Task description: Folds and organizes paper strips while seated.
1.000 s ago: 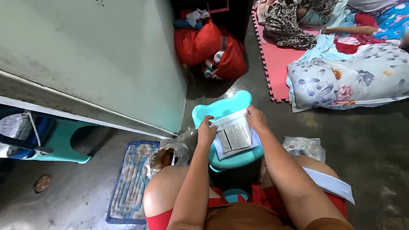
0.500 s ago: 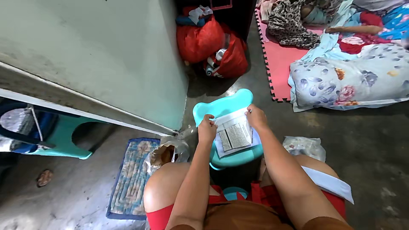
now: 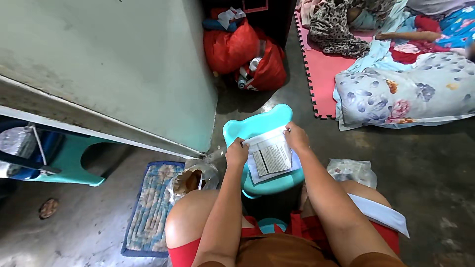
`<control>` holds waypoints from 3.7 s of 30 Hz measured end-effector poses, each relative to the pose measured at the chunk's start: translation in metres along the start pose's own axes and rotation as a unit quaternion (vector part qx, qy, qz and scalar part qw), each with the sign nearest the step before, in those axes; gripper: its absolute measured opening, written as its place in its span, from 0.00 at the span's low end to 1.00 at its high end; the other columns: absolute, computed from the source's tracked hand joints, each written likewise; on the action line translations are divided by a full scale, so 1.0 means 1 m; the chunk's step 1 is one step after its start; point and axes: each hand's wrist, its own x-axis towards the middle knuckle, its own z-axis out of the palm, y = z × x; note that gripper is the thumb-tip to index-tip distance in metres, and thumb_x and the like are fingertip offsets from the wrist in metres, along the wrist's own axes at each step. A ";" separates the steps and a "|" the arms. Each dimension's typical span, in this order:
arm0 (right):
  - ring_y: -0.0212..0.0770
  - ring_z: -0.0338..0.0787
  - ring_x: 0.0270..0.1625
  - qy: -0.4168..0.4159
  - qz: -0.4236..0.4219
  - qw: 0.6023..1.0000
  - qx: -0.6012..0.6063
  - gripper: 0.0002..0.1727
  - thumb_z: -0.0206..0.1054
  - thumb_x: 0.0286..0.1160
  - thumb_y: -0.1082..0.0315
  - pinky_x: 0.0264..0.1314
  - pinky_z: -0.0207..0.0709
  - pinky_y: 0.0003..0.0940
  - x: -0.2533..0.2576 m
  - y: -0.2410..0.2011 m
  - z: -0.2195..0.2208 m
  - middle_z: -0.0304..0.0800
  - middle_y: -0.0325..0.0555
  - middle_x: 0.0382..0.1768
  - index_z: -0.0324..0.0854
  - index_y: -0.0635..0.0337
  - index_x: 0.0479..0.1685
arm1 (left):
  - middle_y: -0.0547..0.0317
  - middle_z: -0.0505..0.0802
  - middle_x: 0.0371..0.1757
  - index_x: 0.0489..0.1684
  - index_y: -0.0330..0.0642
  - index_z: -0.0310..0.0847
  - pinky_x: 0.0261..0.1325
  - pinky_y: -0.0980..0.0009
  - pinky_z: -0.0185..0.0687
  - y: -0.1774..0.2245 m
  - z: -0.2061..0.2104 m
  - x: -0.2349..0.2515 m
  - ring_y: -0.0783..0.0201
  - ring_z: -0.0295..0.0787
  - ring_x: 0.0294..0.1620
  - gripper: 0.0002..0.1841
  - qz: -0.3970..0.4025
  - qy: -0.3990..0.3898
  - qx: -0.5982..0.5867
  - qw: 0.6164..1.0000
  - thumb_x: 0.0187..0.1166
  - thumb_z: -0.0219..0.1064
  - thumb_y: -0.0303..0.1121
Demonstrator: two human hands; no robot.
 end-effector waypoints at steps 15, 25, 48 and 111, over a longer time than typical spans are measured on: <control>0.69 0.84 0.68 0.057 -0.009 0.996 0.066 0.23 0.64 0.82 0.71 0.67 0.77 0.67 0.002 0.008 0.002 0.78 0.70 0.70 0.72 0.65 0.75 | 0.40 0.91 0.59 0.75 0.40 0.74 0.67 0.37 0.77 -0.002 0.003 0.000 0.41 0.88 0.64 0.21 -0.014 0.008 0.013 1.000 0.89 0.60 0.39; 0.54 0.89 0.58 0.151 -0.141 0.940 0.271 0.25 0.61 0.86 0.61 0.58 0.86 0.52 -0.067 -0.027 -0.122 0.81 0.63 0.65 0.70 0.66 0.76 | 0.39 0.86 0.69 0.73 0.34 0.77 0.69 0.47 0.81 0.041 0.014 -0.058 0.46 0.85 0.67 0.22 0.317 -0.008 -0.118 0.941 0.84 0.67 0.35; 0.34 0.89 0.46 0.191 -0.107 0.923 0.317 0.15 0.58 0.83 0.67 0.51 0.85 0.32 -0.218 0.157 -0.126 0.88 0.47 0.48 0.79 0.67 0.60 | 0.58 0.95 0.42 0.59 0.40 0.86 0.51 0.69 0.87 0.093 0.072 -0.161 0.70 0.91 0.39 0.16 0.413 -0.291 -0.070 0.860 0.80 0.72 0.39; 0.20 0.83 0.40 0.179 -0.307 0.853 0.382 0.03 0.69 0.76 0.65 0.45 0.79 0.19 -0.270 0.179 -0.179 0.84 0.25 0.37 0.80 0.49 0.40 | 0.55 0.92 0.40 0.44 0.35 0.87 0.52 0.65 0.86 0.240 0.018 -0.234 0.66 0.89 0.43 0.06 0.628 -0.282 -0.051 0.724 0.77 0.73 0.28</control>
